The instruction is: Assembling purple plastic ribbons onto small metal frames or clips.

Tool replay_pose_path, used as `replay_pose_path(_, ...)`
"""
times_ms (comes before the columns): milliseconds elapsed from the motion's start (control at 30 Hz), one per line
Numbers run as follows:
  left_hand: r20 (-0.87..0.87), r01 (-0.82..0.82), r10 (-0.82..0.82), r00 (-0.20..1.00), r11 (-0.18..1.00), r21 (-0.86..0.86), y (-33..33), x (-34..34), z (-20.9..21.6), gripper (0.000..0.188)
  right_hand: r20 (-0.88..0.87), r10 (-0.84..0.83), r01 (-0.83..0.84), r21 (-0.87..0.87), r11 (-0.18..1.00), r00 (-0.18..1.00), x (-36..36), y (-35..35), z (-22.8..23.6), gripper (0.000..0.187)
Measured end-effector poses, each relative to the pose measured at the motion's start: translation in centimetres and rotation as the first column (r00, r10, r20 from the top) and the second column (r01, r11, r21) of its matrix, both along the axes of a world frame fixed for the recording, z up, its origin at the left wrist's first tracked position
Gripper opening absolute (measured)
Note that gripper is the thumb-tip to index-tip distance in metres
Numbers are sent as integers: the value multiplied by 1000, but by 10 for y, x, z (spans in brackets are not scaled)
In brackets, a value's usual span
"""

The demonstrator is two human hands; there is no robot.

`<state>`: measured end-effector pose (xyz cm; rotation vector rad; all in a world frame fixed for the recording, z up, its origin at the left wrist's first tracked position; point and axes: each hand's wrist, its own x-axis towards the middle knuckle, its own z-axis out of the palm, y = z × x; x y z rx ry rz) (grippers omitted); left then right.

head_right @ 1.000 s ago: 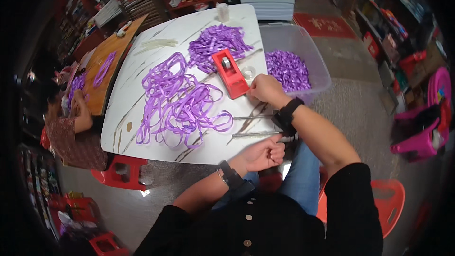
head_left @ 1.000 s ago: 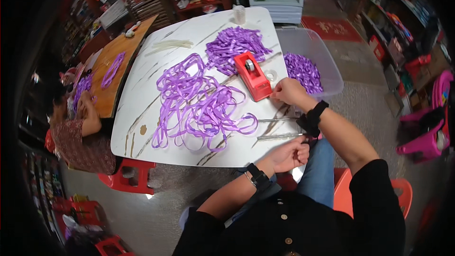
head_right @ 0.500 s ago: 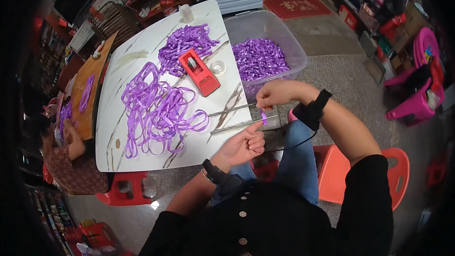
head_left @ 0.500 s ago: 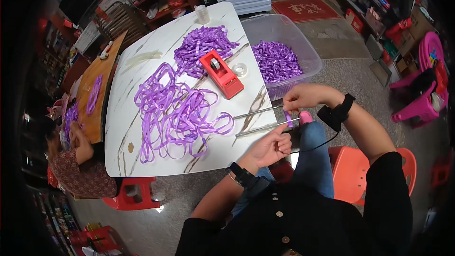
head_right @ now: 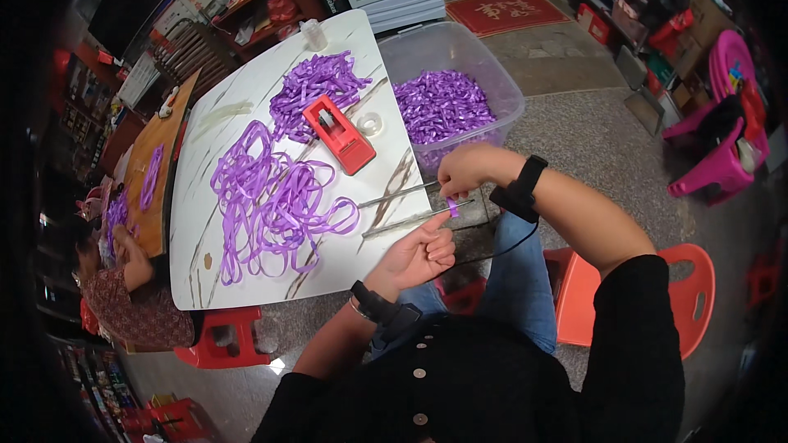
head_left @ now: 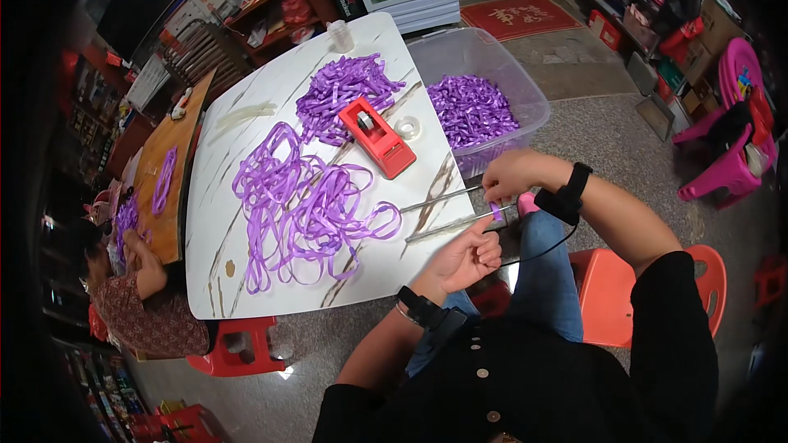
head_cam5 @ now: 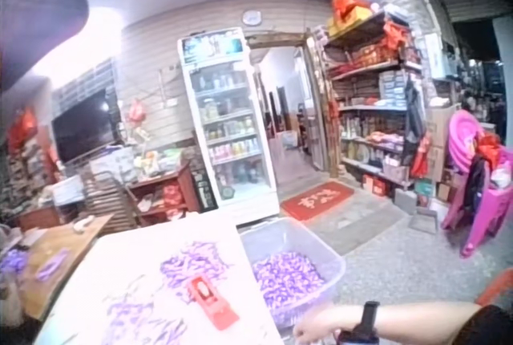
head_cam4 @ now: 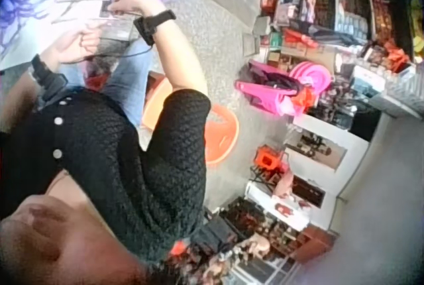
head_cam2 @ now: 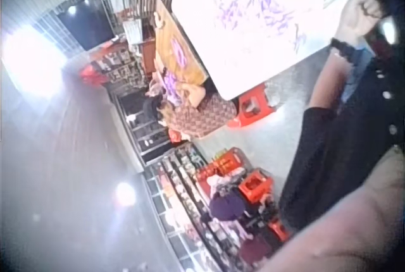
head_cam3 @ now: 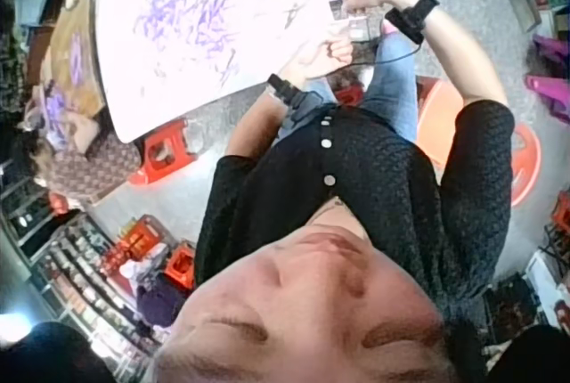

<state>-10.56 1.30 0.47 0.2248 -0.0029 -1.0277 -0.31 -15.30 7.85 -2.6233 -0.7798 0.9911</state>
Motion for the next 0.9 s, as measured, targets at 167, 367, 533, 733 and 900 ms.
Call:
replay_pose_path(167, 13, -6, 6, 1000, 1000, 10, 1, 0, 2, 39, 69, -9, 23, -194, 981, 998, -5, 12, 9, 23)
replay_pose_path(367, 15, -2, 2, 1000, 1000, 9, 1, -1, 1, 41, 95, 48, -20, -275, 961, 994, -1, 18, 7, 21)
replay_pose_path(533, 29, 0, 0, 1000, 1000, 7, 1, 0, 0, 42, 98, 21, 1, -223, 975, 995, 1, 11, 10, 21)
replay_pose_path(733, 41, 7, -7, 999, 1000, 14, 0, -1, 1, 42, 527, 41, 32, -129, 991, 849, -18, -1, -4, 36)
replay_pose_path(900, -24, -3, 3, 1000, 1000, 27, -1, 0, 5, 34, 583, -102, 173, -68, 982, 806, -29, -9, -1, 43)
